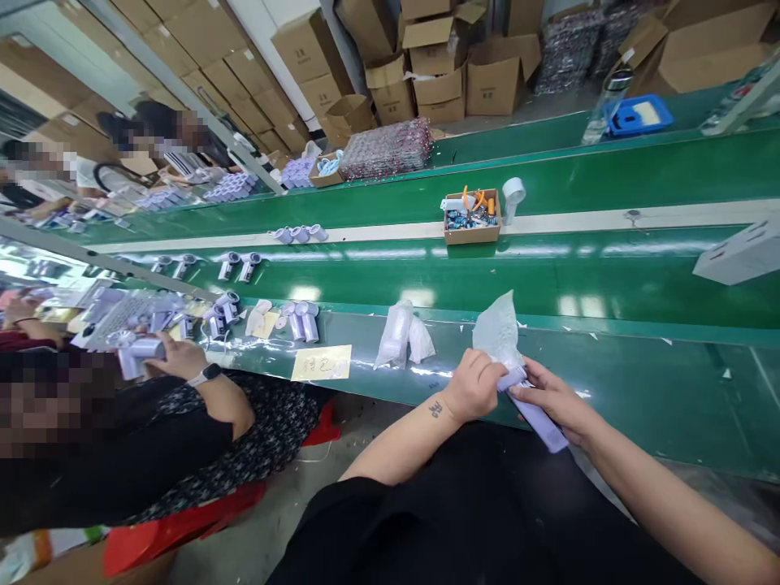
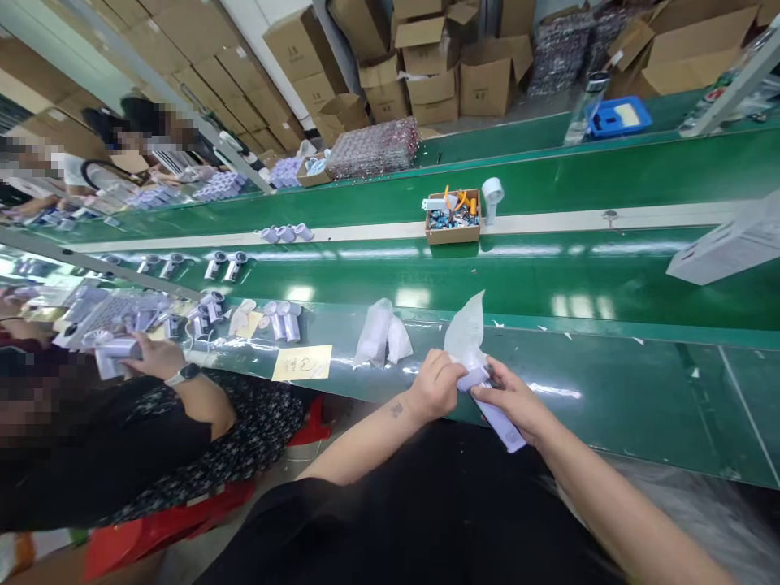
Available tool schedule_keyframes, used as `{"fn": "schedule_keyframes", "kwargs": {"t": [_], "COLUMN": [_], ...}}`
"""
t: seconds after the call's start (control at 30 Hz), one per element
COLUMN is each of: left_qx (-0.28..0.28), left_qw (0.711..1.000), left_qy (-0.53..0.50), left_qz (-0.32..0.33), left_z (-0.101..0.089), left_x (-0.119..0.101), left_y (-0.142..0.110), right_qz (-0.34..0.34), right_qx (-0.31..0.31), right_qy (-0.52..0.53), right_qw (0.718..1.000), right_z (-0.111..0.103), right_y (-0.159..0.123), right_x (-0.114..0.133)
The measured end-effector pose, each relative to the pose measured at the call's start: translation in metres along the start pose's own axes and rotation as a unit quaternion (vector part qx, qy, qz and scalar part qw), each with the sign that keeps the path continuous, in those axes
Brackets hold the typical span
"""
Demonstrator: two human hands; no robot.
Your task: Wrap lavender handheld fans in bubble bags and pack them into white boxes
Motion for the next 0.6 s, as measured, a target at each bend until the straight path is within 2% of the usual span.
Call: {"fn": "schedule_keyframes", "kwargs": {"t": [0.1,0.17,0.23,0.3,0.37,0.4,0.43,0.53,0.57,0.6], "left_qx": [0.071,0.111,0.138,0.16,0.177,0.183,0.192,0.231,0.245,0.258], "left_qw": [0.991,0.984,0.982,0.975,0.96,0.957,0.96,0.973,0.969,0.964], "left_qy": [0.061,0.092,0.122,0.14,0.135,0.121,0.098,-0.003,-0.037,-0.066], "left_qz": [0.099,0.102,0.047,-0.06,-0.169,-0.19,-0.177,-0.008,0.023,0.015], "left_z": [-0.008,-0.005,0.006,0.022,0.036,0.042,0.047,0.055,0.054,0.054], "left_x": [-0.007,0.005,0.027,0.052,0.068,0.067,0.06,0.014,0.004,0.001], "left_y": [-0.018,-0.029,-0.034,-0.035,-0.036,-0.037,-0.036,-0.037,-0.038,-0.038], "right_qz": [-0.013,-0.02,-0.018,-0.012,-0.01,-0.011,-0.012,-0.012,-0.008,-0.004], "right_qx": [-0.016,-0.042,-0.082,-0.119,-0.157,-0.178,-0.198,-0.236,-0.236,-0.233], "right_qy": [0.052,0.09,0.121,0.15,0.176,0.186,0.194,0.206,0.209,0.212], "right_qw": [0.998,0.995,0.989,0.981,0.972,0.966,0.961,0.95,0.949,0.949], "right_z": [0.006,0.011,0.014,0.018,0.017,0.014,0.011,0.001,-0.001,-0.003], "right_y": [-0.002,-0.001,0.001,0.004,0.006,0.007,0.009,0.014,0.015,0.016], "right_x": [-0.011,-0.02,-0.029,-0.036,-0.042,-0.045,-0.048,-0.062,-0.067,-0.072]}}
Point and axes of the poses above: each hand's wrist, its own y-axis towards the middle knuckle, its own z-axis out of the palm, x = y × z, the point moved 7 cm from there along y, towards the middle knuckle, and after that the axes turned 1 degree about -y, right-handed, at the moved point
